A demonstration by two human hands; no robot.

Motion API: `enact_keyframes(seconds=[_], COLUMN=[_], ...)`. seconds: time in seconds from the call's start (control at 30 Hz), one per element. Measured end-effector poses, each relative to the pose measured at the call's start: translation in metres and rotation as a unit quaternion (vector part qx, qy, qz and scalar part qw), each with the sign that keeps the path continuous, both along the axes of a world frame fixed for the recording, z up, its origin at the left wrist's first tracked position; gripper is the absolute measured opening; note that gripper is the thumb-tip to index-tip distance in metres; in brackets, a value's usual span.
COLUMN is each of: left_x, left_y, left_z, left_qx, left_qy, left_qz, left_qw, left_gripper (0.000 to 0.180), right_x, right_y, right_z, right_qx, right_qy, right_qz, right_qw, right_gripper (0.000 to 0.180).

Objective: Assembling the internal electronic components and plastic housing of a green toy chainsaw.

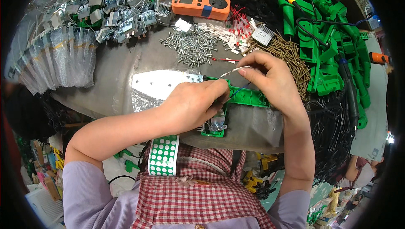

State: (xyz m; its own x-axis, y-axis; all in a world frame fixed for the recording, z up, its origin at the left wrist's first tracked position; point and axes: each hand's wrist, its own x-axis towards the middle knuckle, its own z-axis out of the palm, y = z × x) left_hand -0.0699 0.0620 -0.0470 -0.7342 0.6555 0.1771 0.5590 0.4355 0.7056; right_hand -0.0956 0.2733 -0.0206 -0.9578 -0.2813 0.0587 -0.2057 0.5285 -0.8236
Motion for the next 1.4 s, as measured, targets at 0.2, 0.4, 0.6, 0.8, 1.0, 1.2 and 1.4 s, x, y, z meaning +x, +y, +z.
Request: enact_keyframes(seconds=[0.2, 0.4, 0.6, 0.8, 1.0, 1.2, 1.4], left_x=[0.000, 0.001, 0.001, -0.001, 0.001, 0.000, -0.001], left_y=[0.000, 0.001, 0.001, 0.004, 0.002, 0.001, 0.003], left_z=[0.000, 0.001, 0.000, 0.000, 0.000, 0.001, 0.002], left_qx=[0.006, -0.004, -0.015, -0.015, -0.017, -0.013, -0.003], left_qy=[-0.003, -0.001, 0.004, 0.004, 0.016, 0.005, 0.002], left_qz=[-0.006, 0.000, 0.006, 0.007, 0.007, 0.002, -0.006], left_qw=[1.000, 1.000, 1.000, 1.000, 1.000, 1.000, 1.000], left_gripper=[0.026, 0.026, 0.025, 0.024, 0.025, 0.026, 0.026], right_x=[-0.003, -0.003, 0.001, -0.005, 0.000, 0.009, 0.010], right_y=[0.005, -0.001, -0.011, 0.000, -0.003, -0.012, -0.008], right_z=[-0.003, 0.009, 0.025, 0.018, 0.017, -0.015, -0.021], right_qx=[-0.006, 0.064, 0.191, 0.160, 0.074, 0.104, 0.114], right_qy=[-0.025, -0.029, 0.074, 0.079, -0.034, 0.131, 0.249], right_qz=[0.040, 0.042, 0.053, 0.077, 0.088, 0.028, 0.025], right_qw=[0.999, 0.997, 0.977, 0.981, 0.993, 0.985, 0.962], right_gripper=[0.018, 0.019, 0.016, 0.016, 0.018, 0.015, 0.017])
